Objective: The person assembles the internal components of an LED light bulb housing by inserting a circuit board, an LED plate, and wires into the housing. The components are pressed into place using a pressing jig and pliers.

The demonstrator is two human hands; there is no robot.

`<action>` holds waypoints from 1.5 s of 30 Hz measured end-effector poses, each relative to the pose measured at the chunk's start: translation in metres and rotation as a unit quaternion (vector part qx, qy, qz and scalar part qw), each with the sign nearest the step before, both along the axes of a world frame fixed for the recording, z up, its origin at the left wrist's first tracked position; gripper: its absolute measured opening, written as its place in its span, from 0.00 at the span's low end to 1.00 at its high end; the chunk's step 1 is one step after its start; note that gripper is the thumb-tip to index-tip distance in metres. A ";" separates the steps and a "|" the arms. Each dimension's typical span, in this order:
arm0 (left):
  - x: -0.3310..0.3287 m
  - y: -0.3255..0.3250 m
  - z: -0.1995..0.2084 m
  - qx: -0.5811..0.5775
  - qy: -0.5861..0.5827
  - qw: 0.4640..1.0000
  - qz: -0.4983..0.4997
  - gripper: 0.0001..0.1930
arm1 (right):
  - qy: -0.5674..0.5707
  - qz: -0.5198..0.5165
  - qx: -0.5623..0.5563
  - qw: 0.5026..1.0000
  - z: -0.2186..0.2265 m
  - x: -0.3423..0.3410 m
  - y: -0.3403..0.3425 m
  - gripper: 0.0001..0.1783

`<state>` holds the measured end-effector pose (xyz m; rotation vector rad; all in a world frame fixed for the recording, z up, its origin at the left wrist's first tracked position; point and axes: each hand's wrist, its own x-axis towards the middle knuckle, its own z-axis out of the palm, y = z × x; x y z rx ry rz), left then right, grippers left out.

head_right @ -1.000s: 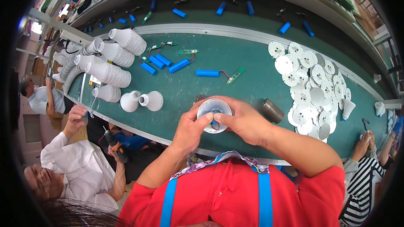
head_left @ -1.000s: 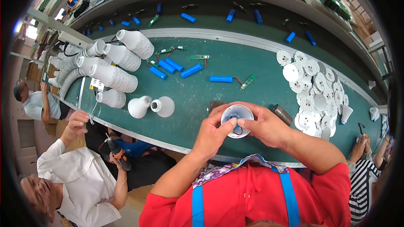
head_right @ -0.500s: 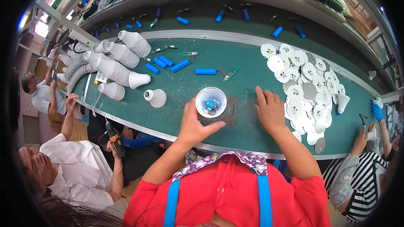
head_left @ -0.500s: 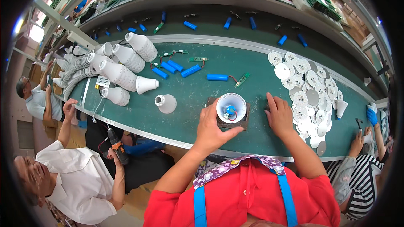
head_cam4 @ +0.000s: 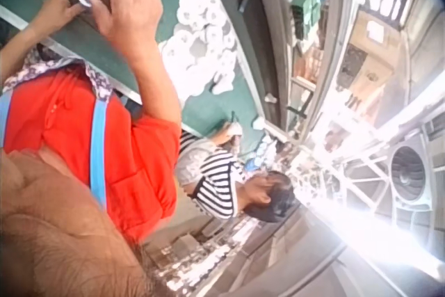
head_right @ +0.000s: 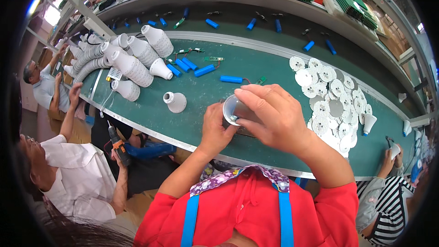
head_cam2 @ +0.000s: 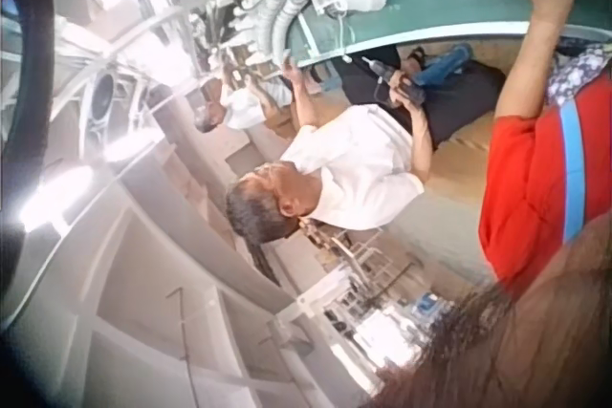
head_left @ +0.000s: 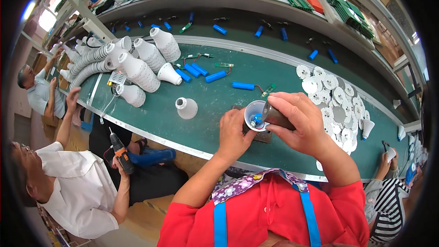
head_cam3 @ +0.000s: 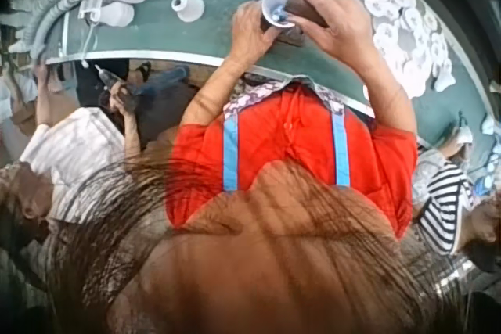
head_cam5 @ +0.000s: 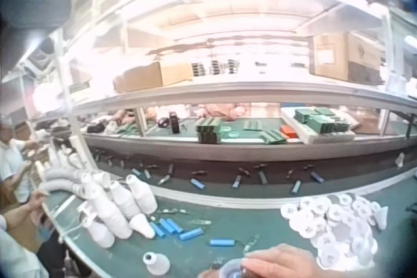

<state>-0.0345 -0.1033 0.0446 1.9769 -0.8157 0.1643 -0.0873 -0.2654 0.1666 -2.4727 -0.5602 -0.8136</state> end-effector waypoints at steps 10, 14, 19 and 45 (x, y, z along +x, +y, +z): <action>0.001 0.004 0.000 -0.011 0.000 1.000 0.006 0.27 | 0.020 -0.001 -0.024 1.000 0.011 0.014 0.010 0.27; 0.002 0.000 0.002 -0.017 0.003 1.000 -0.001 0.27 | 0.165 -0.015 -0.157 0.974 -0.010 0.010 0.008 0.26; 0.002 0.003 0.000 -0.012 0.011 1.000 0.005 0.27 | 0.151 -0.017 -0.104 0.983 0.007 0.018 0.010 0.25; 0.028 -0.013 0.055 -0.407 0.397 0.812 -0.133 0.29 | 0.184 -0.223 -0.019 0.957 -0.139 -0.063 -0.052 0.30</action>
